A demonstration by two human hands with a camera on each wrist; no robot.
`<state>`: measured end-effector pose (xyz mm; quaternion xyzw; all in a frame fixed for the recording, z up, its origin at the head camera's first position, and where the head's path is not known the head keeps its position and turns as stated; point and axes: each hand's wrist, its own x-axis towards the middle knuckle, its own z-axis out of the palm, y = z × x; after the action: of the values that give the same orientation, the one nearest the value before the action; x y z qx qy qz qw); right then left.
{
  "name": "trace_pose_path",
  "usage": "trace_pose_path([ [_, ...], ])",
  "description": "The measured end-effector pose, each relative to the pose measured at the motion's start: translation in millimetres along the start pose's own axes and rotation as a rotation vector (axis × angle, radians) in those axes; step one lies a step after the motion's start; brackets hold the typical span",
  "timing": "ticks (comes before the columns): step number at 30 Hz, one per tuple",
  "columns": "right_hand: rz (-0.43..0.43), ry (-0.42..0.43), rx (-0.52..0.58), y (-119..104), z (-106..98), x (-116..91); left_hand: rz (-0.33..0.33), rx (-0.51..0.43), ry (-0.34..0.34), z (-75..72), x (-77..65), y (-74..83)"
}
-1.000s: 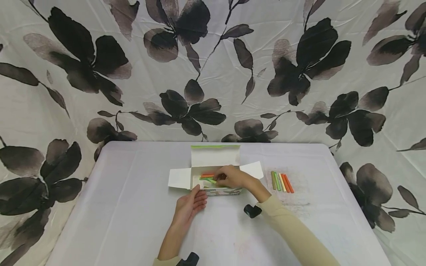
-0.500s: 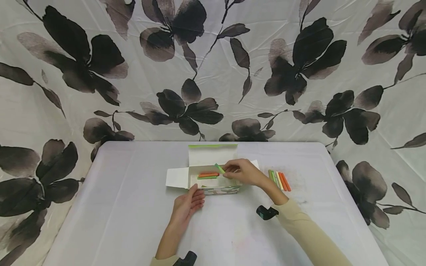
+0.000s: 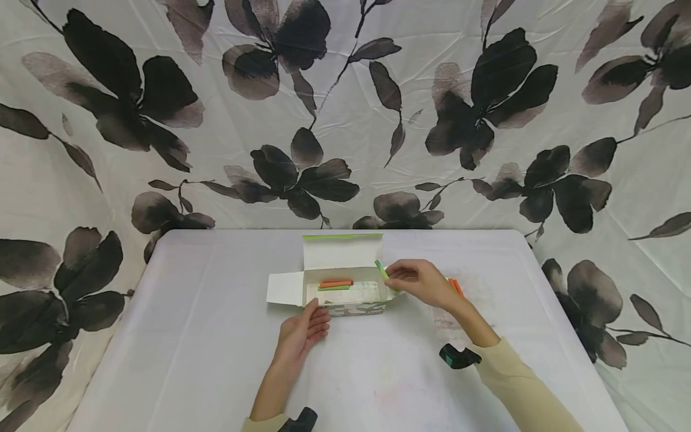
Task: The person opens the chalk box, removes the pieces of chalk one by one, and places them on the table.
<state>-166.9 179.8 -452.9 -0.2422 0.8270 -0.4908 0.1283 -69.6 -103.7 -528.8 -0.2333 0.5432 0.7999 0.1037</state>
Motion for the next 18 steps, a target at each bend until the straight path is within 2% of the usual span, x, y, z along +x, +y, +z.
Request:
trace_pose_path([
  [12,0.055,0.088,0.052,3.1,-20.6,-40.8,0.001,0.005,0.006,-0.2,0.5,0.1],
  [18,0.099,0.15,0.034,14.2,-27.1,-60.2,-0.016,0.025,0.013,1.1,-0.2,1.6],
])
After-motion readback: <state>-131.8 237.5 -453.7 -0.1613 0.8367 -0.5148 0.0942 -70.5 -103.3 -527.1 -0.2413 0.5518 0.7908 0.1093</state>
